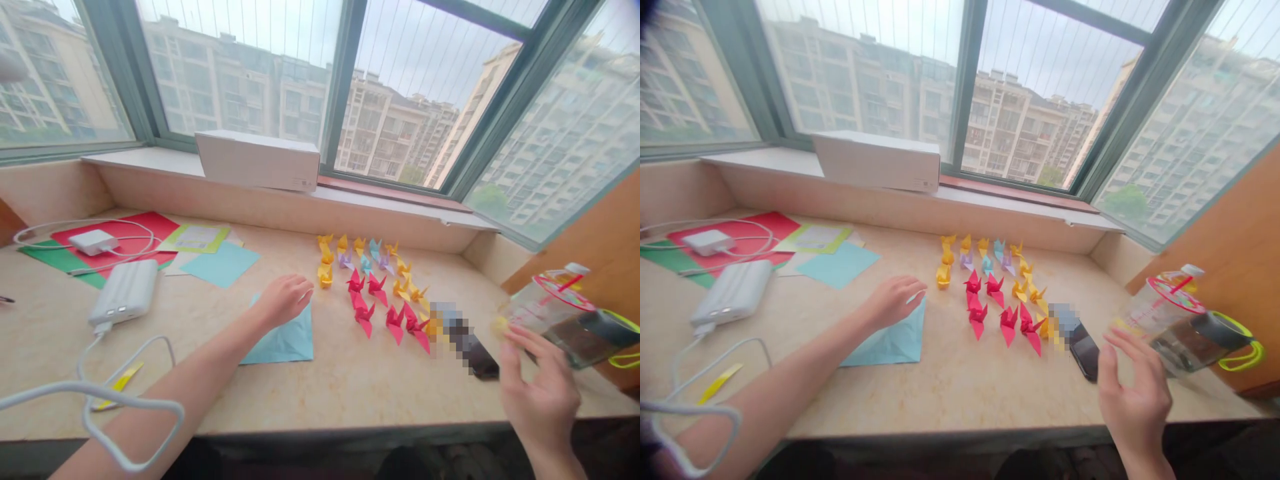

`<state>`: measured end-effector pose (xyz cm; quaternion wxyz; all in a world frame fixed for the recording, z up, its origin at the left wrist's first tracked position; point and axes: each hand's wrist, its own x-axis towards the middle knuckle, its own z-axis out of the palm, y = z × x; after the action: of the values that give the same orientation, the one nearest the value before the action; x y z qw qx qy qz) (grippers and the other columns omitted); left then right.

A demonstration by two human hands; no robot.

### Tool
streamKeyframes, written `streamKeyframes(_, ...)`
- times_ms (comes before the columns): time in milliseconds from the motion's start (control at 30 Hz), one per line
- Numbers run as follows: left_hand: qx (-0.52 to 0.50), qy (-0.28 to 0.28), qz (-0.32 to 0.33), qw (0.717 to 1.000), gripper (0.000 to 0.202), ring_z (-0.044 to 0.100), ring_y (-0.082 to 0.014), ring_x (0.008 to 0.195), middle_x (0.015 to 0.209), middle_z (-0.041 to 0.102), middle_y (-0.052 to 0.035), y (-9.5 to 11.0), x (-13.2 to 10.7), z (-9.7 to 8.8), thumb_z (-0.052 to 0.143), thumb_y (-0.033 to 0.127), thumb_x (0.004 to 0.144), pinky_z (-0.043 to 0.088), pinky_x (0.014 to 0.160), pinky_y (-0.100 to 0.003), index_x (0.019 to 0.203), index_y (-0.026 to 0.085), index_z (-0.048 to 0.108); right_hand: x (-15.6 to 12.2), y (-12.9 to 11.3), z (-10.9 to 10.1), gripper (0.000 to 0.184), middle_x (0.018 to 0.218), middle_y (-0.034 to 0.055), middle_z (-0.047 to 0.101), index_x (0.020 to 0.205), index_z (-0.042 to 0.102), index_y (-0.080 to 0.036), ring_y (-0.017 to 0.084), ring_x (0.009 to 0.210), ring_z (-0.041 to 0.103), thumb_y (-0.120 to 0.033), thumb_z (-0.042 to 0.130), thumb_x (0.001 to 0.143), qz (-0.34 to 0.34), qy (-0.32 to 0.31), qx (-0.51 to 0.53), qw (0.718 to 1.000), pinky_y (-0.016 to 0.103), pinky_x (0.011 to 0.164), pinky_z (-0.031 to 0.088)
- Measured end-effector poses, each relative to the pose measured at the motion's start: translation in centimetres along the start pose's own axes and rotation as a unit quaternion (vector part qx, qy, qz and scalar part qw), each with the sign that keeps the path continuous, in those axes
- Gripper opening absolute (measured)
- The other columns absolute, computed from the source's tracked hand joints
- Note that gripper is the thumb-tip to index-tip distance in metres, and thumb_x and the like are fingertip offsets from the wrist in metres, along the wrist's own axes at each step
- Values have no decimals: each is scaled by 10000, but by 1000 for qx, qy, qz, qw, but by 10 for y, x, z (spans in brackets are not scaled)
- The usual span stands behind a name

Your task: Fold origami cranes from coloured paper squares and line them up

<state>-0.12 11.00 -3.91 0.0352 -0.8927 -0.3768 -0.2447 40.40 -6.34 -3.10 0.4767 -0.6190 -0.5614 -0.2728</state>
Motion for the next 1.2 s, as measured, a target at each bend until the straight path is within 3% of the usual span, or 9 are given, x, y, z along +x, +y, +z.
streamKeyframes(67,17,-20,-5,1000,224,636,-188,756,766,663,-52,4,-1,-2,465,207,925,457,706,-284,800,185,649,25,-42,39,154,1045,106,681,968,661,-229,283,1011,645,-311,565,878,-61,-79,72,992,487,970,486)
streamKeyframes(200,32,-49,-30,998,287,641,-187,685,731,685,-62,10,-4,-4,427,240,944,422,627,-273,770,182,648,72,-95,131,228,1049,98,697,991,679,-193,242,1021,634,-286,485,913,-67,-226,75,969,402,951,486)
streamKeyframes(300,32,-51,-45,997,302,645,-188,666,742,701,-68,9,-7,-6,414,274,952,400,596,-269,805,187,663,95,-109,187,293,1161,108,677,1121,666,-187,230,1100,608,-267,467,922,-52,-373,-38,926,354,987,445)
streamKeyframes(467,25,-53,-65,996,335,636,-189,644,730,699,-73,7,-7,-8,406,314,960,382,586,-268,778,188,658,112,-101,236,281,1096,129,709,1093,703,-201,245,1053,646,-197,554,854,-31,-452,-100,886,330,904,466)
streamKeyframes(633,18,-49,-64,997,340,630,-206,632,721,696,-81,8,-7,-7,408,315,955,377,580,-280,756,190,654,110,-85,245,235,958,141,744,955,748,-178,238,923,698,-146,554,826,-4,-487,-136,863,294,781,487)
streamKeyframes(867,20,-51,-67,996,347,645,-209,651,695,685,-71,10,-6,-8,402,311,955,381,573,-277,752,192,658,115,-82,221,258,919,119,746,876,740,-186,248,928,688,-262,494,898,8,-416,-127,900,325,810,470)
streamKeyframes(967,-19,-26,-85,996,286,655,-198,676,720,691,-48,11,-6,-10,424,325,954,415,607,-268,943,217,689,114,-98,201,320,1060,123,721,1057,691,-182,242,1010,658,-315,422,947,1,-345,-85,935,331,868,462)
streamKeyframes(1033,-56,6,-101,993,307,659,-185,685,759,699,-31,12,-6,-11,438,356,956,436,628,-261,1159,236,635,103,-119,187,280,1042,118,721,1038,681,-168,241,951,666,-317,468,933,-19,-245,45,968,344,860,478)
streamKeyframes(1200,-180,82,-122,973,451,608,-119,597,887,684,-15,21,-5,-12,512,456,919,482,634,-248,1306,226,493,54,-178,159,161,1014,67,726,987,674,-224,241,991,656,-247,527,926,-153,-239,248,926,403,908,473)
